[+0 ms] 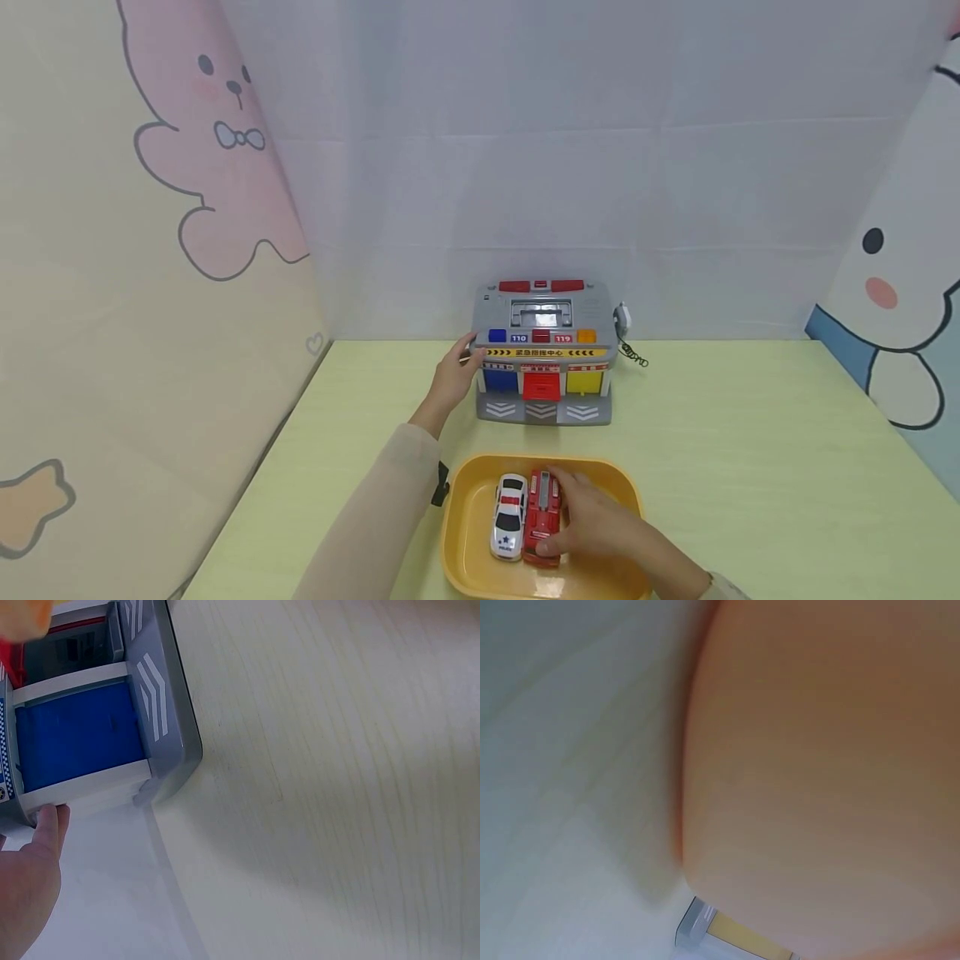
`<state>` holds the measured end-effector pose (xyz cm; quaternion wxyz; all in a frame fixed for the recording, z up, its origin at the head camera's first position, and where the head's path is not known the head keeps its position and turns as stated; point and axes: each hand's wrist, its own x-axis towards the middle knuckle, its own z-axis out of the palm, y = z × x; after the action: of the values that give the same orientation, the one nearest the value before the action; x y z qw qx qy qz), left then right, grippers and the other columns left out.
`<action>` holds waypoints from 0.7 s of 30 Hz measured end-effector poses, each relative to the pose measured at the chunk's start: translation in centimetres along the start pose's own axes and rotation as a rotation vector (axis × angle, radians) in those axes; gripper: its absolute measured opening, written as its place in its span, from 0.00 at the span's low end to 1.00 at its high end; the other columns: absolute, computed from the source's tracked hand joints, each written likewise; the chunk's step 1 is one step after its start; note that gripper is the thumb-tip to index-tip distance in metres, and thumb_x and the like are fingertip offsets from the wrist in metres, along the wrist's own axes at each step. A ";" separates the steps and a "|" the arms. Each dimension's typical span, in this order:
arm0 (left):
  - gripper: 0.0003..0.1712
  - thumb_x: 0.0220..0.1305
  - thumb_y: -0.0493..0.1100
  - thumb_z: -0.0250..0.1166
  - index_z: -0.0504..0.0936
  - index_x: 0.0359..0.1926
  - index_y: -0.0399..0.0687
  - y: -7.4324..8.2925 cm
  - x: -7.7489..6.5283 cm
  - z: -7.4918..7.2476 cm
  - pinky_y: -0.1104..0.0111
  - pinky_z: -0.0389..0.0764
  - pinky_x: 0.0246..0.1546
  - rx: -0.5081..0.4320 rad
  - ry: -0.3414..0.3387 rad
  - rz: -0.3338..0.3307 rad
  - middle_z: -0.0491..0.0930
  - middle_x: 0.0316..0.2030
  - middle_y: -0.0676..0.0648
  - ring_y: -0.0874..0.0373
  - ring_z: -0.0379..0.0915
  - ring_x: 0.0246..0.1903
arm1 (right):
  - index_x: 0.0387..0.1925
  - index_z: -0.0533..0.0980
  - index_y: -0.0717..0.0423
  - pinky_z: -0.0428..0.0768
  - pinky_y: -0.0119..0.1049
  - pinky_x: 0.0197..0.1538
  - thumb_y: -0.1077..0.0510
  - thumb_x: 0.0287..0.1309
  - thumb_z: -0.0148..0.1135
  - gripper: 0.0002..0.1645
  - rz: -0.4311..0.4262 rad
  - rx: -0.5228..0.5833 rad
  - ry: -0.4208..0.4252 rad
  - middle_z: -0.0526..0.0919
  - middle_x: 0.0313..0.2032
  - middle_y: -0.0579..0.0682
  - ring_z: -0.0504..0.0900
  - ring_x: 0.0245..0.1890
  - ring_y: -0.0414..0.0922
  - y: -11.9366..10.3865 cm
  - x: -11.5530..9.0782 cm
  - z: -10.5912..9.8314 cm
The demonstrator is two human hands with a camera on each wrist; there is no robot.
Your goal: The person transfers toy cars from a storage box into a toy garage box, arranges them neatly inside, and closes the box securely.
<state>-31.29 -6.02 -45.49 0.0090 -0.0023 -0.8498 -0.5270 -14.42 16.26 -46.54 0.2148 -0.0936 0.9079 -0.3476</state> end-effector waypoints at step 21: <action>0.32 0.73 0.58 0.54 0.62 0.73 0.60 -0.2 0.1 0.1 0.55 0.74 0.57 -0.019 -0.005 0.009 0.68 0.65 0.40 0.46 0.68 0.62 | 0.70 0.58 0.62 0.70 0.61 0.59 0.55 0.28 0.86 0.67 0.013 0.065 -0.062 0.70 0.59 0.58 0.70 0.52 0.55 0.1 0.4 0.5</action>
<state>-31.41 -6.06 -45.70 0.0093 -0.0073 -0.8447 -0.5352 -14.57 15.92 -47.12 0.2479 -0.0912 0.8897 -0.3724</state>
